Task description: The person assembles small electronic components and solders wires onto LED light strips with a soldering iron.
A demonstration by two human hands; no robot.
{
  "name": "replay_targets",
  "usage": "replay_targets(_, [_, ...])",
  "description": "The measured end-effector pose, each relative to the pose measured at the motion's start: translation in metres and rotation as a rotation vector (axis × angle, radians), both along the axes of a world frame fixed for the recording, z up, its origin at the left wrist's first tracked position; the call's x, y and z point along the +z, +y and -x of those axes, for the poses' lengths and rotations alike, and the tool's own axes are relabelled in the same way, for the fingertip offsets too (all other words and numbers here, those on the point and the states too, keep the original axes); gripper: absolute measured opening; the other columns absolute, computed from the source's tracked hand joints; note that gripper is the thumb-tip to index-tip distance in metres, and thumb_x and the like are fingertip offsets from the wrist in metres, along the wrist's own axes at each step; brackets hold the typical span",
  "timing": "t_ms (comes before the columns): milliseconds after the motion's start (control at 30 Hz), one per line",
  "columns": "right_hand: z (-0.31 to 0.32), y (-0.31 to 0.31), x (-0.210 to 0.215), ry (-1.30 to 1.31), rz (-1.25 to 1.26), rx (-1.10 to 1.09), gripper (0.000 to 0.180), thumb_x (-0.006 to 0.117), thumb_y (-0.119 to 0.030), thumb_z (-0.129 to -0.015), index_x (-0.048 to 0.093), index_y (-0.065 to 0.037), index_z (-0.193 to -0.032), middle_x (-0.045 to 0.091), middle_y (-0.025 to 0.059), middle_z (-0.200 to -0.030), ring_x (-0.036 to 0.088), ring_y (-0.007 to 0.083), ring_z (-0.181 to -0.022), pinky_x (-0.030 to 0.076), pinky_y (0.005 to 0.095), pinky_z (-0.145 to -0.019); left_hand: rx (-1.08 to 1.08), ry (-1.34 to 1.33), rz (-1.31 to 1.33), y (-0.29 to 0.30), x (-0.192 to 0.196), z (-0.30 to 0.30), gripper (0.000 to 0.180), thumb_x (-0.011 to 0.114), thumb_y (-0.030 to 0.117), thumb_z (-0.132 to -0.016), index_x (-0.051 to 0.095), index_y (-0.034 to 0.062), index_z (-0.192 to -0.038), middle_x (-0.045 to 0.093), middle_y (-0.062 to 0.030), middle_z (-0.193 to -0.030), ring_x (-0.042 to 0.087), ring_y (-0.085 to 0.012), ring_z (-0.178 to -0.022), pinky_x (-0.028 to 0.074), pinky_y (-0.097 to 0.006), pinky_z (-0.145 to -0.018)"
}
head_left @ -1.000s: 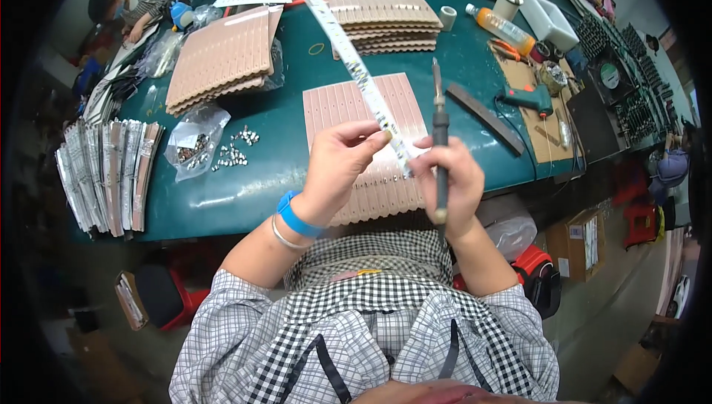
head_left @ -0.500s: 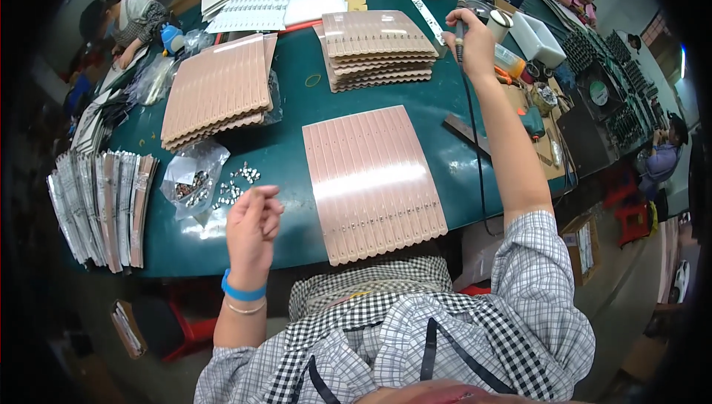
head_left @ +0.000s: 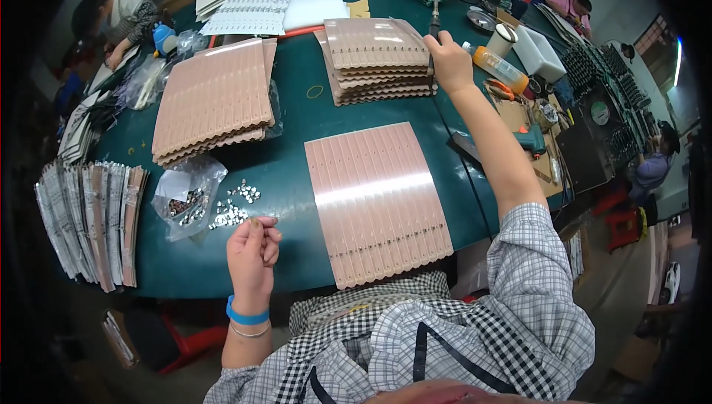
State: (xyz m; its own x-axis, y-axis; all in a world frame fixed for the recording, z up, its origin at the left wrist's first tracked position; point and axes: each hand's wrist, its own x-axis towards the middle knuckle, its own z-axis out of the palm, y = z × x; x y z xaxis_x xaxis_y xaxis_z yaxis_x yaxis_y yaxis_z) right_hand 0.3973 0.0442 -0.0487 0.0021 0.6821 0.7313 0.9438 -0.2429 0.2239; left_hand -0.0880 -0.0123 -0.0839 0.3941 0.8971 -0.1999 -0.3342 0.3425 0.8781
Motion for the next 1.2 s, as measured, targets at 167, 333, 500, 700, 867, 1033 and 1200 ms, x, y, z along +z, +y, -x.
replay_targets(167, [0.001, -0.004, -0.018, 0.204, -0.119, 0.141, 0.032, 0.063, -0.001, -0.077, 0.06, -0.017, -0.105, 0.058, 0.0093, -0.095, 0.065, 0.0343, -0.078, 0.055, 0.0416, -0.064, 0.0, 0.025, -0.014, -0.005, -0.001, 0.002, 0.027, 0.053, 0.023, -0.103, 0.064, -0.0017, -0.1, 0.063, -0.0061, -0.076, 0.038, -0.0036, -0.05, 0.025, -0.019, -0.044])
replay_targets(333, [0.0, -0.014, -0.028, 0.62, -0.261, 0.266, 0.025, 0.067, -0.003, -0.08, 0.066, -0.012, -0.103, 0.065, 0.0124, -0.096, 0.066, 0.0319, -0.081, 0.053, 0.0371, -0.071, -0.01, 0.051, -0.056, -0.013, -0.003, 0.004, 0.027, 0.053, 0.023, -0.102, 0.064, -0.0017, -0.1, 0.063, -0.0055, -0.076, 0.037, -0.0028, -0.051, 0.025, -0.018, -0.044])
replay_targets(500, [-0.003, -0.051, -0.011, 0.528, -0.335, 0.342, 0.018, 0.061, -0.002, -0.09, 0.065, -0.008, -0.106, 0.067, 0.0042, -0.097, 0.066, 0.0128, -0.079, 0.054, 0.0286, -0.071, 0.073, 0.18, -0.102, -0.018, 0.009, -0.01, 0.034, 0.044, 0.029, -0.106, 0.061, -0.0006, -0.105, 0.055, -0.0015, -0.073, 0.038, -0.0031, -0.056, 0.025, -0.018, -0.047])
replay_targets(700, [0.066, -0.175, 0.027, 0.975, -0.306, 0.63, 0.043, 0.051, -0.033, -0.102, 0.058, 0.001, -0.128, 0.066, 0.0118, -0.104, 0.065, 0.02, -0.091, 0.054, 0.0344, -0.083, -0.007, 0.48, -0.499, -0.033, 0.022, -0.017, 0.028, 0.048, 0.023, -0.105, 0.063, -0.0002, -0.107, 0.046, 0.0018, -0.069, 0.034, -0.0033, -0.058, 0.026, -0.02, -0.049])
replay_targets(867, [0.11, -0.302, 0.004, 1.023, -0.316, 0.438, 0.046, 0.051, -0.031, -0.102, 0.057, 0.008, -0.126, 0.067, 0.0183, -0.101, 0.064, 0.0208, -0.083, 0.053, 0.0327, -0.073, -0.339, 0.633, -0.909, -0.053, 0.041, -0.06, 0.021, 0.069, -0.005, -0.081, 0.068, -0.0012, -0.101, 0.055, -0.0044, -0.075, 0.05, -0.0117, -0.064, 0.04, -0.025, -0.054])
replay_targets(1033, [0.141, -0.351, -0.044, 0.85, -0.051, 0.228, 0.022, 0.062, -0.004, -0.092, 0.065, -0.001, -0.114, 0.069, 0.0161, -0.096, 0.066, 0.0227, -0.081, 0.053, 0.031, -0.073, -0.36, 0.912, -1.033, -0.057, 0.042, -0.048, 0.025, 0.076, -0.006, -0.071, 0.069, 0.0031, -0.094, 0.058, -0.0066, -0.077, 0.054, -0.0164, -0.065, 0.041, -0.028, -0.055])
replay_targets(1200, [0.152, -0.332, -0.082, 0.734, -0.039, 0.311, 0.029, 0.066, 0.013, -0.077, 0.066, -0.004, -0.101, 0.069, 0.0146, -0.091, 0.067, 0.0267, -0.079, 0.054, 0.0324, -0.071, -0.359, 0.971, -1.084, -0.066, 0.02, -0.022, 0.024, 0.078, -0.006, -0.067, 0.067, 0.0022, -0.087, 0.057, -0.0066, -0.079, 0.054, -0.0176, -0.065, 0.04, -0.029, -0.054])
